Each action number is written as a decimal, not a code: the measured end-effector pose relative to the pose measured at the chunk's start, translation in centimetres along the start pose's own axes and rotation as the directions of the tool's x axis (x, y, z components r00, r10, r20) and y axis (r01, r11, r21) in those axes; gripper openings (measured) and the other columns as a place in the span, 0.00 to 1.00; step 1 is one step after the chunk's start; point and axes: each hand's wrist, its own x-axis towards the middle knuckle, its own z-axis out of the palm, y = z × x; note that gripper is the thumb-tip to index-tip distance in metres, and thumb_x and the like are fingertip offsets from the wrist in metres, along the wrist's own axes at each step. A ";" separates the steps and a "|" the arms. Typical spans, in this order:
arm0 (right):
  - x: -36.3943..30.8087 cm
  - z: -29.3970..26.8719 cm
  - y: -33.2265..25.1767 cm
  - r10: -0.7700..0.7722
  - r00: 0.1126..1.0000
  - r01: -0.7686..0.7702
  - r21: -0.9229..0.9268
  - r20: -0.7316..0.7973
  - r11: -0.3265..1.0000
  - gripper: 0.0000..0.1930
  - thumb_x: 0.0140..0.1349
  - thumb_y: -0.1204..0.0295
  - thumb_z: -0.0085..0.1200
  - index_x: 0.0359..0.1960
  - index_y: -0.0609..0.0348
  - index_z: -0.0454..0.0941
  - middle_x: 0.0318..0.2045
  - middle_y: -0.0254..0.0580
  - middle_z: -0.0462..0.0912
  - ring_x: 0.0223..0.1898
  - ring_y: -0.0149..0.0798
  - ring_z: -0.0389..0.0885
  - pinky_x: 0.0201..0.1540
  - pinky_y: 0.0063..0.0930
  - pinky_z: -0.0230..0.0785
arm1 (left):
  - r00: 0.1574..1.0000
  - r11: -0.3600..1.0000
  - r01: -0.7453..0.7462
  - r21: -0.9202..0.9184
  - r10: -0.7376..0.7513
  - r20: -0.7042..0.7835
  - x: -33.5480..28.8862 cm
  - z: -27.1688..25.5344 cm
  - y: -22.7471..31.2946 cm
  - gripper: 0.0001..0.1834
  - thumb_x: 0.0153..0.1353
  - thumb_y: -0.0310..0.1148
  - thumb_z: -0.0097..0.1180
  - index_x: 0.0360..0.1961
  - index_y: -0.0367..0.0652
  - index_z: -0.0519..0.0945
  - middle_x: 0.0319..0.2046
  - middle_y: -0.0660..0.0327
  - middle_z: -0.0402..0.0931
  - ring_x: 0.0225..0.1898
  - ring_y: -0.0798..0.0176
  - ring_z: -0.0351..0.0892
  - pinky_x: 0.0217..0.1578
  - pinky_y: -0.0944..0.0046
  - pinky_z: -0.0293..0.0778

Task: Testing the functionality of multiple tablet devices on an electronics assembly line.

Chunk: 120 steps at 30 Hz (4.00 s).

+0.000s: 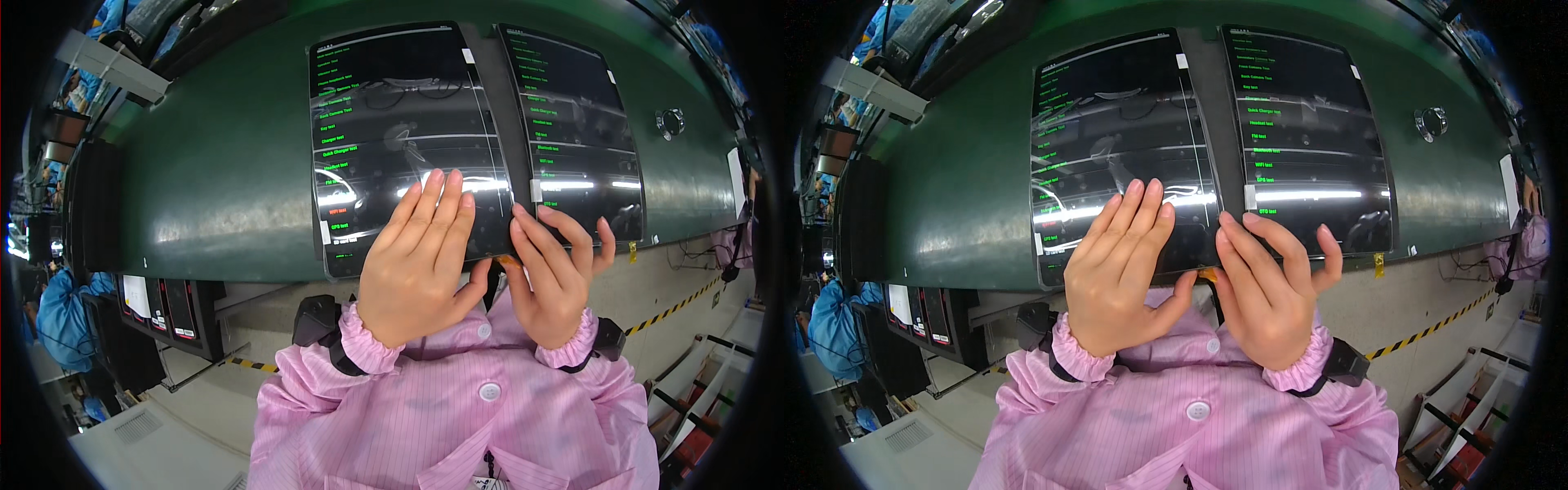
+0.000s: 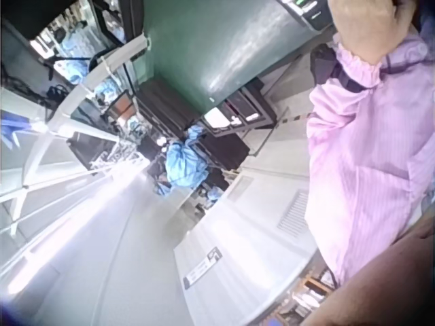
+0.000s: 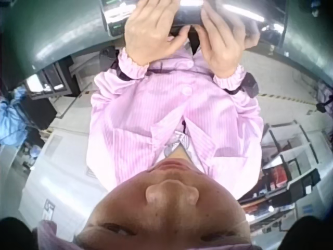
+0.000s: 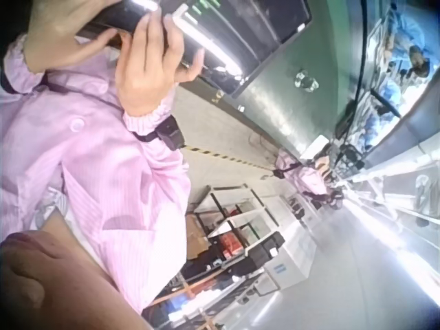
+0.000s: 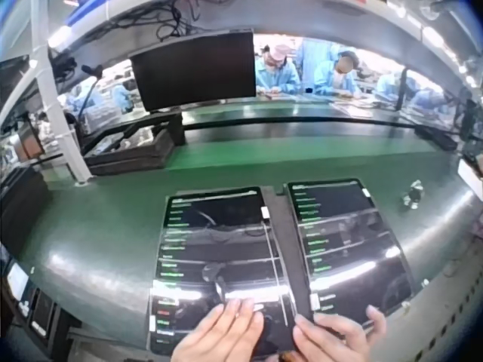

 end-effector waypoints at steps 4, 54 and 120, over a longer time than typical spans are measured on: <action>0.4 -0.4 -0.1 0.006 1.000 -0.006 0.015 0.011 1.000 0.18 0.49 0.72 0.64 0.44 0.59 0.84 0.50 0.32 0.84 0.56 0.38 0.77 0.70 0.55 0.36 | 0.999 0.999 -0.021 0.030 0.019 0.046 0.1 -0.5 -0.5 0.32 0.46 0.32 0.66 0.54 0.31 0.77 0.58 0.44 0.74 0.62 0.46 0.73 0.62 0.50 0.69; 0.4 -4.3 10.5 0.167 0.984 -0.163 0.060 -0.070 0.985 0.41 0.67 0.33 0.23 0.55 0.51 0.80 0.64 0.49 0.69 0.68 0.55 0.59 0.70 0.49 0.41 | 0.952 0.963 0.270 0.015 -0.265 -0.155 -5.0 -6.6 -5.7 0.24 0.71 0.40 0.36 0.55 0.36 0.78 0.65 0.42 0.62 0.66 0.42 0.61 0.66 0.47 0.54; 0.0 1.1 -1.1 0.312 0.619 -0.658 0.693 0.721 -0.295 0.13 0.72 0.68 0.51 0.38 0.67 0.79 0.14 0.35 0.75 0.08 0.23 0.64 0.10 0.17 0.52 | 0.989 0.991 -0.058 0.117 0.041 0.140 1.6 -0.5 0.9 0.46 0.62 0.63 0.46 0.64 0.30 0.65 0.59 0.44 0.70 0.65 0.42 0.64 0.67 0.34 0.45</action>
